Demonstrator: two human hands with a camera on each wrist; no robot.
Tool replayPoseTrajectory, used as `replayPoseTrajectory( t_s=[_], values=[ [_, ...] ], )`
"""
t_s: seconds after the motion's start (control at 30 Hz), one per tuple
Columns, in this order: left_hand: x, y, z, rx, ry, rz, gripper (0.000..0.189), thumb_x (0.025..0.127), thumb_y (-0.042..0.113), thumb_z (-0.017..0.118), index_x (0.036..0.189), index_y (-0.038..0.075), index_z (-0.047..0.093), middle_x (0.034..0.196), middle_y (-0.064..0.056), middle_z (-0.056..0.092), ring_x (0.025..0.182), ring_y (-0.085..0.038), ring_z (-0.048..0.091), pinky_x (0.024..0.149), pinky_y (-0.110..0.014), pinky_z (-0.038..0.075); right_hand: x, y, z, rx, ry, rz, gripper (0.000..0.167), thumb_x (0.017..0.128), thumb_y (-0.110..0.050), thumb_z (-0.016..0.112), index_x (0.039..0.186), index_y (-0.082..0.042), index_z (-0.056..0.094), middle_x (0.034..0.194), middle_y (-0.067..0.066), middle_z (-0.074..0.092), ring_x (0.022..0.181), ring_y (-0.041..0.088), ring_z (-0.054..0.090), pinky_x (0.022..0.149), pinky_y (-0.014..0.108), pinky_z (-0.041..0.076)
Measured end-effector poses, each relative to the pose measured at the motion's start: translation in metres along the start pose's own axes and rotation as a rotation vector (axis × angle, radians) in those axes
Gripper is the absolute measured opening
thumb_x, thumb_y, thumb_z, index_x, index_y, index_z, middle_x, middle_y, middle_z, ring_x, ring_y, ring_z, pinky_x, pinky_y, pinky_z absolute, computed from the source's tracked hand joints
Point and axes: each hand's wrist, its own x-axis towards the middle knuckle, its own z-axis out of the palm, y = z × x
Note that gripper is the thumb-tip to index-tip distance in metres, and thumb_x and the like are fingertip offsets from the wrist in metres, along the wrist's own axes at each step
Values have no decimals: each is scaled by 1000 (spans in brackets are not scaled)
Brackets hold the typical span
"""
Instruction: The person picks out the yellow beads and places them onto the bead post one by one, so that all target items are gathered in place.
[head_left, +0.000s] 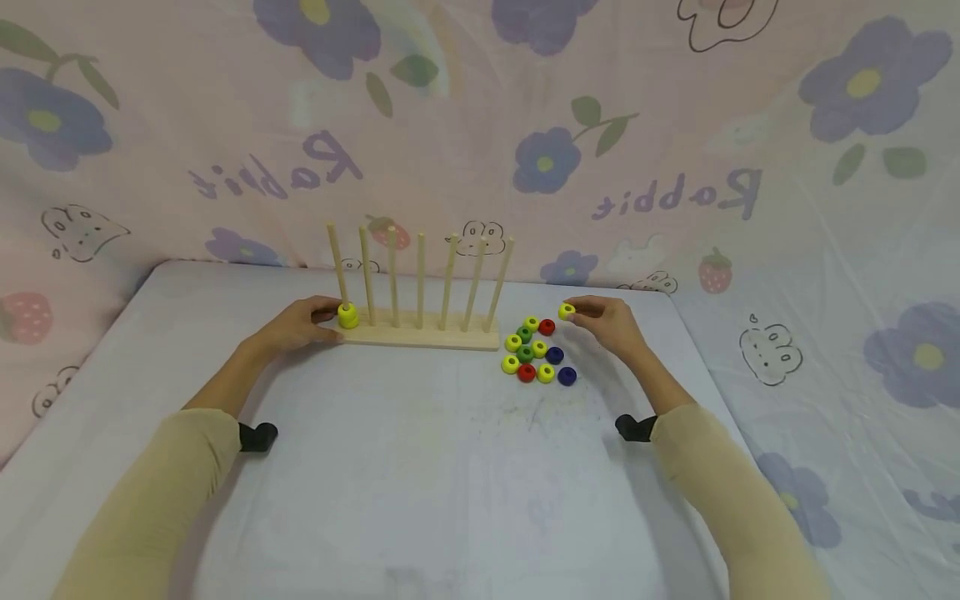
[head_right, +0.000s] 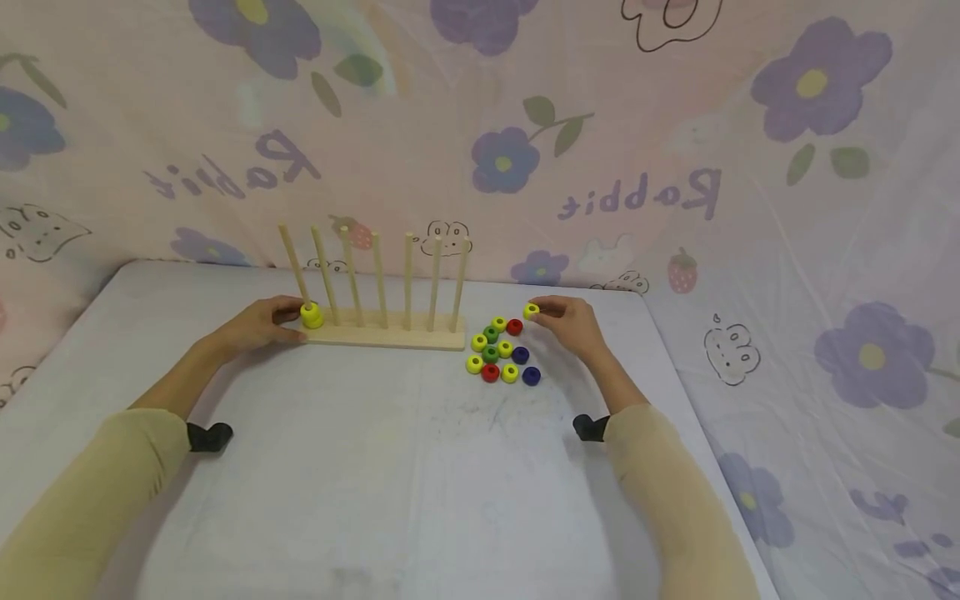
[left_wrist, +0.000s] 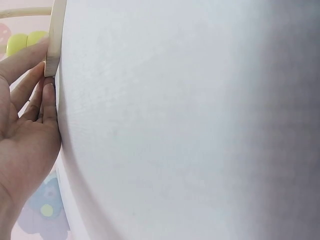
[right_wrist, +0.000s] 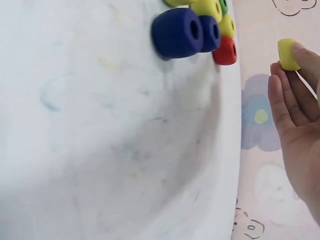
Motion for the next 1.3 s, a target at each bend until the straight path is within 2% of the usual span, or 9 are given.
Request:
replayPoseTrajectory(
  t_s=[0.13, 0.33, 0.57, 0.87, 1.1, 1.3],
  values=[
    [1, -1, 0, -9, -3, 16, 75, 89, 9, 74, 149, -8, 33, 154, -28, 33, 142, -42, 33, 119, -50, 26, 2, -11, -5, 34, 7, -25, 37, 94, -30, 71, 125, -11, 69, 117, 9, 71, 107, 24, 67, 95, 41, 55],
    [2, -5, -2, -13, -11, 32, 75, 89, 8, 74, 149, -9, 32, 154, -29, 33, 142, -42, 33, 118, -51, 27, 7, -28, -8, 24, 13, -69, 36, 93, -31, 71, 123, -11, 70, 114, 9, 72, 103, 25, 68, 93, 44, 55],
    [1, -6, -4, -7, -15, 40, 75, 89, 10, 74, 149, -8, 33, 154, -29, 33, 142, -42, 32, 119, -52, 25, 15, -51, -13, 54, 13, -94, 38, 94, -32, 70, 125, -11, 69, 114, 11, 71, 104, 25, 68, 96, 45, 54],
    [3, -6, -3, -19, -19, 26, 78, 87, 12, 77, 149, -7, 34, 154, -28, 34, 142, -42, 33, 119, -52, 25, 25, -75, -14, 82, 11, -146, 35, 95, -20, 69, 128, -8, 67, 121, 14, 68, 107, 29, 67, 96, 46, 54],
    [4, -6, -3, -21, -7, 19, 78, 87, 12, 77, 149, -6, 35, 153, -28, 35, 140, -42, 35, 118, -52, 26, 35, -96, -12, 80, 12, -184, 32, 95, -23, 70, 124, -11, 70, 117, 8, 71, 103, 20, 68, 90, 31, 56],
    [4, -5, -2, -22, -4, 4, 78, 87, 12, 77, 150, -5, 34, 152, -28, 37, 139, -41, 37, 117, -52, 28, 41, -114, -11, 98, 25, -256, 32, 94, -24, 71, 122, -10, 71, 112, 10, 72, 102, 28, 69, 86, 27, 57]
  ],
)
